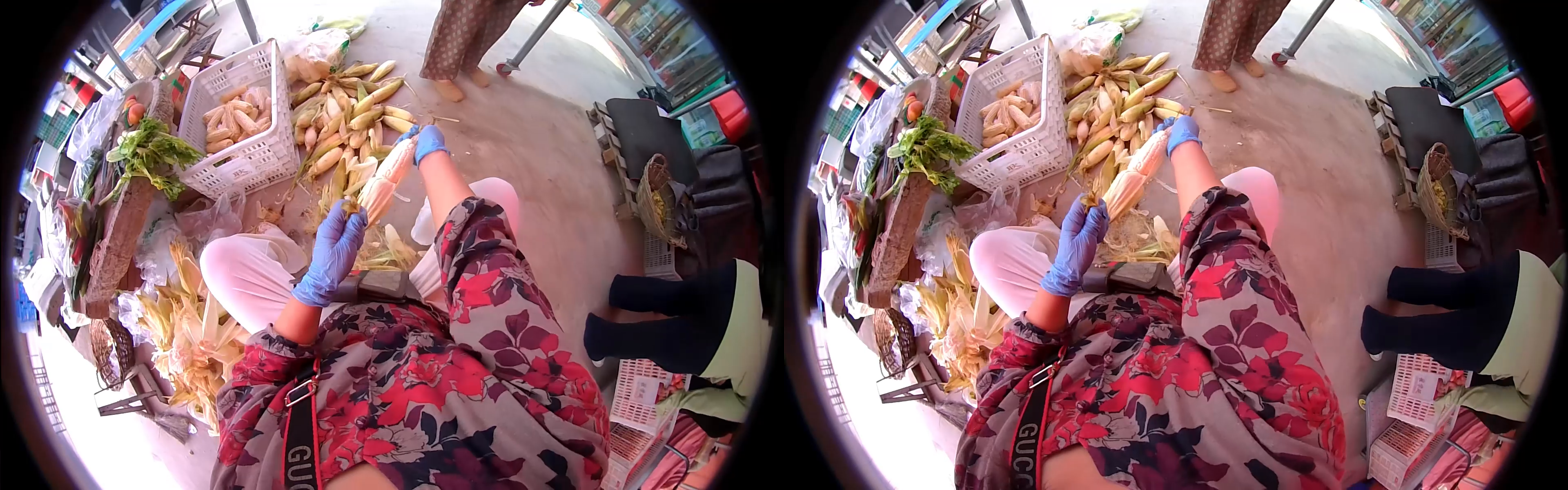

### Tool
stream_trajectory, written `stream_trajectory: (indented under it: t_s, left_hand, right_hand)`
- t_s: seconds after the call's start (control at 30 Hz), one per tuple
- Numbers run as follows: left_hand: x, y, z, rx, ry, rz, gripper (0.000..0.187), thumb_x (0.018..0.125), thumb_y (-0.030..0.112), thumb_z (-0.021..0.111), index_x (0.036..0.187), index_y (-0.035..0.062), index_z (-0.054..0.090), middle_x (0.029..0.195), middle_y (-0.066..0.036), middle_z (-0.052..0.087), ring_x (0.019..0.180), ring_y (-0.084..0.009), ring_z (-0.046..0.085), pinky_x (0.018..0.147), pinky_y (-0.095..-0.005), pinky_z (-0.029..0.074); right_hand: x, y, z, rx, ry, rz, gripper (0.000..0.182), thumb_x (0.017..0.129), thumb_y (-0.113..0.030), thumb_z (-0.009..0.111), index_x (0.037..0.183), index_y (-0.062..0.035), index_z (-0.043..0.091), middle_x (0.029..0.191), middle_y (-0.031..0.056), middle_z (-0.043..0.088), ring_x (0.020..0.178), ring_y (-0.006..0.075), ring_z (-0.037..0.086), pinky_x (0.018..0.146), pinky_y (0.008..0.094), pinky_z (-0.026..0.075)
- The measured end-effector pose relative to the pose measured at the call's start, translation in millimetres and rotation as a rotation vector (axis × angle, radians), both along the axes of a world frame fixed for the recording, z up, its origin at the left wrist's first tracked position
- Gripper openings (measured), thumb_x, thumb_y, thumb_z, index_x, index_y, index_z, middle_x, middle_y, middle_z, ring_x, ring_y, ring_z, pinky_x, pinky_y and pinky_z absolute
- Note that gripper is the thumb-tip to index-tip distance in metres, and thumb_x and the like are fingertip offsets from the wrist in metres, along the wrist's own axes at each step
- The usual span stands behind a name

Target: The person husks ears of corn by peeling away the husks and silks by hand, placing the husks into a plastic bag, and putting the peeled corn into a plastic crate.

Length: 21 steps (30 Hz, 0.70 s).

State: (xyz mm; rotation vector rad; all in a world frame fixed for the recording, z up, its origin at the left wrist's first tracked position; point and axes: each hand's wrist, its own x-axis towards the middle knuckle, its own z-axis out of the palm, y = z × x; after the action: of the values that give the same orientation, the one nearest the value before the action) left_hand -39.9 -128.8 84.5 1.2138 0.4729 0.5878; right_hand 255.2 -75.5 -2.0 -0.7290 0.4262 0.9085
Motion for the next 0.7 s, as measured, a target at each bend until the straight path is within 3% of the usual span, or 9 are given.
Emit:
stream_trajectory:
  t_s: [0.1,0.2,0.23,0.3,0.37,0.4,0.5,0.63,0.7]
  left_hand:
    - [0.9,14.7,4.4,-0.016,-0.071,0.006,0.011,0.094,0.011,0.044,0.101,0.0057,0.052,0.073,0.006,0.047,0.059,-0.0007,0.037,0.051,-0.014,0.032]
    - [-0.1,64.3,-1.3,0.696,0.515,0.138,0.035,0.082,0.023,0.062,0.109,0.0034,0.05,0.09,-0.01,0.059,0.075,-0.0231,0.059,0.07,-0.0312,0.047]
    - [5.4,61.0,20.0,1.151,0.581,0.287,0.054,0.073,0.028,0.067,0.116,0.0028,0.046,0.112,-0.018,0.053,0.103,-0.0344,0.052,0.088,-0.0412,0.04]
    - [27.4,53.6,44.3,1.305,0.382,0.381,0.069,0.072,0.037,0.067,0.126,0.0041,0.039,0.123,-0.021,0.044,0.116,-0.036,0.04,0.098,-0.0439,0.03]
    - [52.5,55.1,28.9,1.136,0.241,0.277,0.08,0.07,0.05,0.067,0.128,0.0043,0.037,0.126,-0.022,0.042,0.118,-0.0367,0.039,0.1,-0.0444,0.028]
    - [60.8,54.1,27.3,1.034,0.404,0.238,0.082,0.069,0.049,0.07,0.128,0.0029,0.037,0.125,-0.019,0.044,0.118,-0.0323,0.041,0.099,-0.0405,0.031]
    - [74.2,51.5,1.2,0.418,-0.184,0.233,0.071,0.073,0.041,0.072,0.123,0.0023,0.04,0.114,-0.007,0.052,0.106,-0.0178,0.049,0.087,-0.0295,0.041]
    - [71.5,65.4,-7.8,-0.348,-0.295,0.172,0.05,0.081,0.033,0.065,0.116,0.0032,0.047,0.102,-0.006,0.056,0.089,-0.0134,0.056,0.08,-0.0265,0.045]
    - [75.8,101.5,-44.0,-0.467,-0.322,0.151,0.047,0.081,0.034,0.063,0.112,0.003,0.049,0.098,-0.006,0.057,0.085,-0.0146,0.057,0.077,-0.0287,0.047]
  right_hand:
    - [4.5,-8.4,24.4,0.051,-0.097,-0.074,0.032,0.088,-0.034,0.042,0.07,-0.0073,0.047,0.053,0.0051,0.041,0.042,0.0187,0.039,0.042,0.0356,0.041]
    - [-13.1,-12.2,61.1,0.03,-0.568,-0.085,0.037,0.09,-0.04,0.044,0.075,-0.0062,0.048,0.053,0.0049,0.044,0.043,0.0183,0.043,0.042,0.0348,0.043]
    - [-23.0,-12.2,76.2,0.019,-0.778,-0.086,0.037,0.091,-0.04,0.044,0.077,-0.0062,0.047,0.054,0.0048,0.045,0.044,0.0184,0.045,0.043,0.0348,0.043]
    - [-54.3,-11.6,109.6,0.145,-0.788,-0.134,0.039,0.092,-0.04,0.043,0.076,-0.0055,0.048,0.055,0.0057,0.047,0.043,0.0169,0.045,0.042,0.0318,0.043]
    - [-82.3,-7.7,124.3,0.278,-0.759,-0.172,0.042,0.093,-0.042,0.04,0.074,-0.0051,0.047,0.055,0.0067,0.049,0.044,0.016,0.047,0.044,0.0316,0.045]
    - [-98.3,-8.2,135.9,0.368,-0.535,-0.127,0.043,0.093,-0.043,0.038,0.073,-0.0069,0.046,0.053,0.0031,0.044,0.044,0.0141,0.042,0.047,0.0306,0.043]
    - [-102.5,-4.9,127.4,0.549,0.006,-0.108,0.037,0.094,-0.035,0.038,0.063,-0.0151,0.04,0.048,-0.0053,0.026,0.04,0.0118,0.026,0.049,0.0303,0.035]
    - [-126.1,-8.9,122.2,0.664,0.092,-0.03,0.039,0.095,-0.035,0.032,0.061,-0.0168,0.039,0.047,-0.0061,0.026,0.039,0.0107,0.024,0.049,0.0296,0.032]
    - [-137.5,-15.7,116.1,0.685,0.012,0.039,0.039,0.095,-0.036,0.032,0.063,-0.0165,0.04,0.047,-0.0057,0.026,0.039,0.0111,0.023,0.049,0.03,0.031]
